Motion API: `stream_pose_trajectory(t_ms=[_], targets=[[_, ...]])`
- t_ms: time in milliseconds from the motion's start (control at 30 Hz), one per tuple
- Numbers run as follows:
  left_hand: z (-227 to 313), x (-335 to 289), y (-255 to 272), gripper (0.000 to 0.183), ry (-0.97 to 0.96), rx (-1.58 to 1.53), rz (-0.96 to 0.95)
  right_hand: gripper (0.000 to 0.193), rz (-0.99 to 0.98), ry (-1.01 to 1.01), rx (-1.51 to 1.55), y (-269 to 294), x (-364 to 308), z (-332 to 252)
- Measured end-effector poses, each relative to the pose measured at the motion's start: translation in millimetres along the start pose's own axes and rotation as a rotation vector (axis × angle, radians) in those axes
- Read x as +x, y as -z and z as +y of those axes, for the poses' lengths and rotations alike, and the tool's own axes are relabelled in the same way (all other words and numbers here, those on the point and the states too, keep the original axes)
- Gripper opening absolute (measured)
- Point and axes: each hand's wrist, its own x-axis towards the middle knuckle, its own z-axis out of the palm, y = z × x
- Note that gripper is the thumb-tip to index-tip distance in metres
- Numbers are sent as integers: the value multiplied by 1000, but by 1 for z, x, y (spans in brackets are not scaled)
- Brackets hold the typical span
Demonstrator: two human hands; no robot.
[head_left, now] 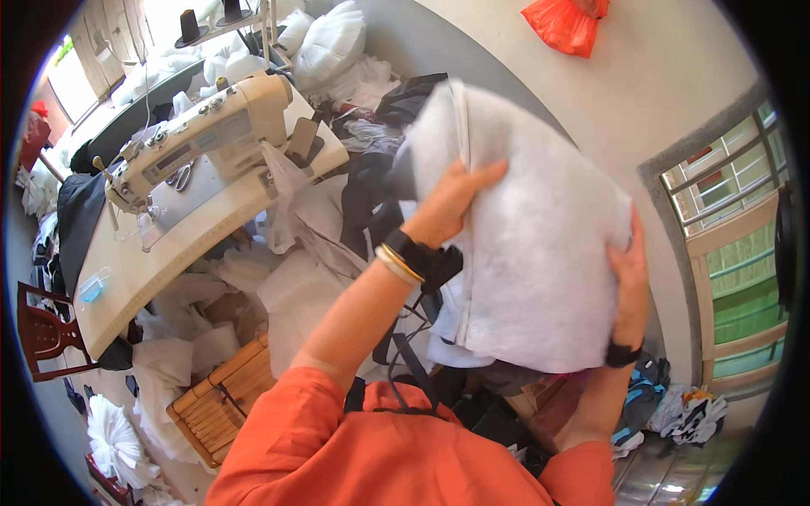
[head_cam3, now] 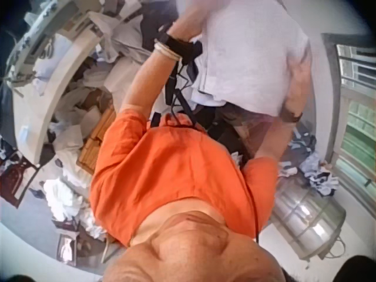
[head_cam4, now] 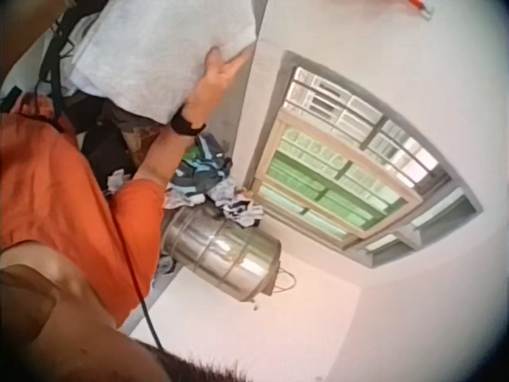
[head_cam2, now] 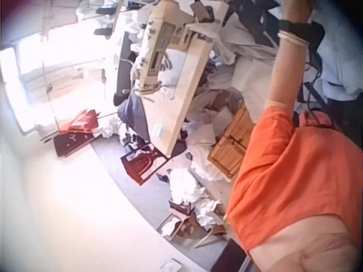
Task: The person sorts through piles of fabric scraps and padding on a floor, places a board into a red bin, and then gathers and carries a small plastic bag of small items out of the room.
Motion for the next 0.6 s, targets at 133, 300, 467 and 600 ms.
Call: stream_pose_trajectory(t_ms=[133,300,467,600], targets=[[-119,-17,62,35,244,-20,15,69,28,-38,-360,31,-40,99],[-234,-84,130,38,492,226,145,67,-70,-522,-391,78,-115,230],[-201,-98,109,40,541,262,145,52,35,-434,-495,83,-117,118],[-173,-84,69,45,476,356,66,49,68,-261,-337,67,-87,-8]])
